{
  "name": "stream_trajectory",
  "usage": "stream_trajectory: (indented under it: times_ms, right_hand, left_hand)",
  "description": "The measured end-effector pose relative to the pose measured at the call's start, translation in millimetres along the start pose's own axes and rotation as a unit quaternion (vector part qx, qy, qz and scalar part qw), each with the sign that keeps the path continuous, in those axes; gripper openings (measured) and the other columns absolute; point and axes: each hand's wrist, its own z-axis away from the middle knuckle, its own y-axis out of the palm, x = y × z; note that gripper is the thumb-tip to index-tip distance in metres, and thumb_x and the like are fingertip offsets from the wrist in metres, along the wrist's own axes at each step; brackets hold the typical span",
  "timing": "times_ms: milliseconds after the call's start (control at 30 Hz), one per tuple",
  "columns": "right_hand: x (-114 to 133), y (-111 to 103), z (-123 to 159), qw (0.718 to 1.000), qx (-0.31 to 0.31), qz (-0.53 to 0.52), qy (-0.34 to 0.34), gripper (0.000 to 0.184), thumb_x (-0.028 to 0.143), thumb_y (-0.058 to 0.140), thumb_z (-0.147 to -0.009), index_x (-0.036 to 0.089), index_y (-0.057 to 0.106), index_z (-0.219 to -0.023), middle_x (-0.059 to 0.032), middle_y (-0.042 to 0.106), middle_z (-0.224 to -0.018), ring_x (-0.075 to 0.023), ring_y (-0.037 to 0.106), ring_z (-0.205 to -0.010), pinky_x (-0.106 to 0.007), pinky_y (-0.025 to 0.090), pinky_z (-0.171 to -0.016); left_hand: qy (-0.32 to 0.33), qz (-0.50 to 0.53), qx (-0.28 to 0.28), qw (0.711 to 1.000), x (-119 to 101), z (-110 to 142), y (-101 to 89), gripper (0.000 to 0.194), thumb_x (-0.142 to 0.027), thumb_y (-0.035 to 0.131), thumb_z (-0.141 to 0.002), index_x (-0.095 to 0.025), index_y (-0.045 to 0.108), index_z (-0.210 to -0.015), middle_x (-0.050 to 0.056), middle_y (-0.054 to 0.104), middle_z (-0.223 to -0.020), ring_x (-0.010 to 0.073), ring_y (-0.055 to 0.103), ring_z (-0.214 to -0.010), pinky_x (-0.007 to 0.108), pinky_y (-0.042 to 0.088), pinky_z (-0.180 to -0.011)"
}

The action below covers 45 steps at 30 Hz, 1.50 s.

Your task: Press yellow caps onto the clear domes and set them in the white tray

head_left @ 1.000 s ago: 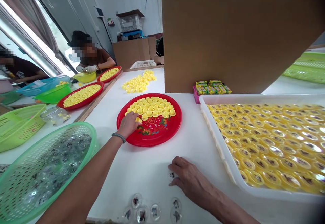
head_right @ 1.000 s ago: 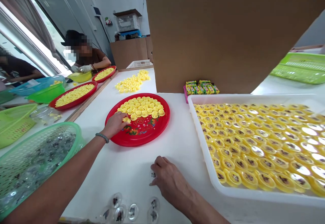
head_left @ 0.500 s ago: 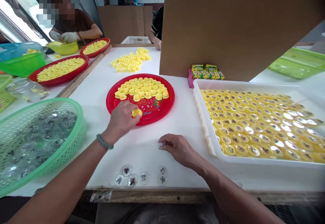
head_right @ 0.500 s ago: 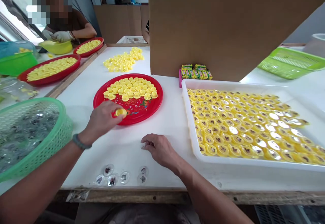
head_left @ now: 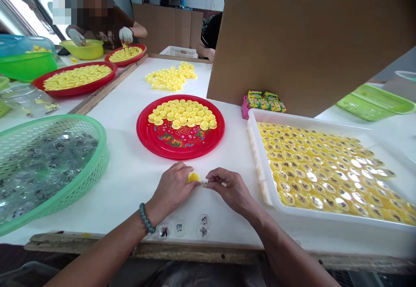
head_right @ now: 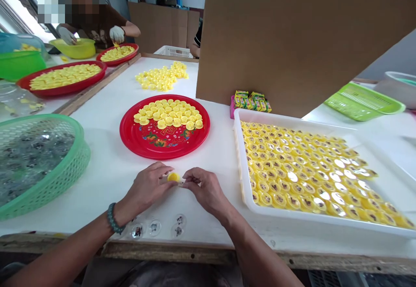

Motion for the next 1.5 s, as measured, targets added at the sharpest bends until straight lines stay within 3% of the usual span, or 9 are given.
stream_trajectory:
  times_ms: [67,267,467,567,833,967,1067,1267,1500]
  right_hand:
    - [2,1,0,1.000,0.006,0.001,-0.003,0.005,0.021,0.065,-0.076,0.019,0.064,-0.081,0.0016,0.063,-0.071,-0.0124,0.058,-0.067,-0.024,0.046,-0.065]
    - [7,9,3,0.999,0.038,0.002,-0.037,0.004,0.022,0.062,-0.079,0.019,0.063,-0.083,-0.0001,0.064,-0.077,-0.0128,0.060,-0.071,-0.025,0.049,-0.068]
    - [6,23,17,0.990,0.034,0.098,-0.093,0.028,0.025,0.069,-0.075,0.021,0.061,-0.101,-0.0043,0.062,-0.088,-0.0135,0.059,-0.070,-0.025,0.050,-0.063]
    - [7,30,19,0.979,0.026,0.153,-0.129,0.025,0.023,0.064,-0.079,0.022,0.060,-0.104,-0.0058,0.062,-0.093,-0.0148,0.060,-0.076,-0.026,0.050,-0.068]
    - [15,23,6,0.982,0.061,0.150,-0.100,0.024,0.014,0.062,-0.077,0.022,0.062,-0.099,-0.0022,0.061,-0.087,-0.0122,0.058,-0.072,-0.021,0.046,-0.061]
    - [18,9,-11,0.973,0.078,0.185,-0.110,0.028,0.016,0.063,-0.076,0.020,0.061,-0.104,-0.0041,0.063,-0.092,-0.0121,0.057,-0.071,-0.022,0.046,-0.061]
    - [20,3,-28,0.950,0.125,0.247,-0.145,0.029,0.011,0.061,-0.077,0.017,0.062,-0.105,-0.0060,0.064,-0.096,-0.0140,0.059,-0.077,-0.025,0.047,-0.069]
    - [19,6,-47,0.910,0.226,0.285,-0.198,0.028,0.003,0.056,-0.080,0.018,0.065,-0.101,-0.0052,0.065,-0.090,-0.0152,0.060,-0.087,-0.024,0.045,-0.077]
    - [15,12,-42,0.897,0.215,0.340,-0.185,0.013,0.009,0.062,-0.079,0.017,0.068,-0.089,-0.0044,0.063,-0.082,-0.0138,0.060,-0.076,-0.021,0.042,-0.067]
  left_hand:
    - [-0.026,0.074,-0.008,0.997,-4,6,-5.8,0.022,-0.036,0.057,-0.082,-0.021,0.066,-0.095,0.004,0.065,-0.090,0.0180,0.059,-0.077,0.027,0.045,-0.069]
    - [-0.137,0.300,0.092,0.940,-17,23,-5.9,0.019,-0.037,0.059,-0.078,-0.021,0.067,-0.076,0.001,0.064,-0.068,0.0168,0.057,-0.064,0.026,0.043,-0.059]
    - [-0.292,0.492,0.046,0.819,-16,39,12.6,0.023,-0.040,0.065,-0.072,-0.017,0.062,-0.076,0.001,0.063,-0.063,0.0138,0.057,-0.058,0.024,0.044,-0.056]
    - [-0.305,0.517,0.033,0.799,-16,43,17.0,0.026,-0.038,0.067,-0.071,-0.018,0.062,-0.085,0.001,0.064,-0.065,0.0133,0.059,-0.059,0.023,0.044,-0.058]
    - [-0.253,0.475,0.071,0.840,-11,37,5.8,0.030,-0.040,0.062,-0.077,-0.018,0.062,-0.096,0.001,0.064,-0.066,0.0148,0.059,-0.064,0.024,0.045,-0.060]
    - [-0.203,0.313,0.039,0.927,-1,30,-4.3,0.032,-0.042,0.063,-0.075,-0.021,0.064,-0.099,0.002,0.066,-0.078,0.0174,0.060,-0.069,0.027,0.045,-0.062]
    - [-0.163,0.153,0.017,0.975,9,21,-5.6,0.028,-0.031,0.068,-0.070,-0.021,0.066,-0.096,0.002,0.066,-0.082,0.0184,0.059,-0.070,0.028,0.043,-0.063]
    - [-0.078,0.112,0.055,0.989,22,4,-0.5,0.021,-0.019,0.052,-0.079,-0.021,0.070,-0.089,0.003,0.069,-0.084,0.0183,0.061,-0.074,0.028,0.042,-0.069]
    - [-0.101,0.184,0.045,0.977,23,4,2.6,0.021,-0.018,0.052,-0.076,-0.021,0.072,-0.084,0.000,0.071,-0.082,0.0157,0.062,-0.072,0.025,0.043,-0.067]
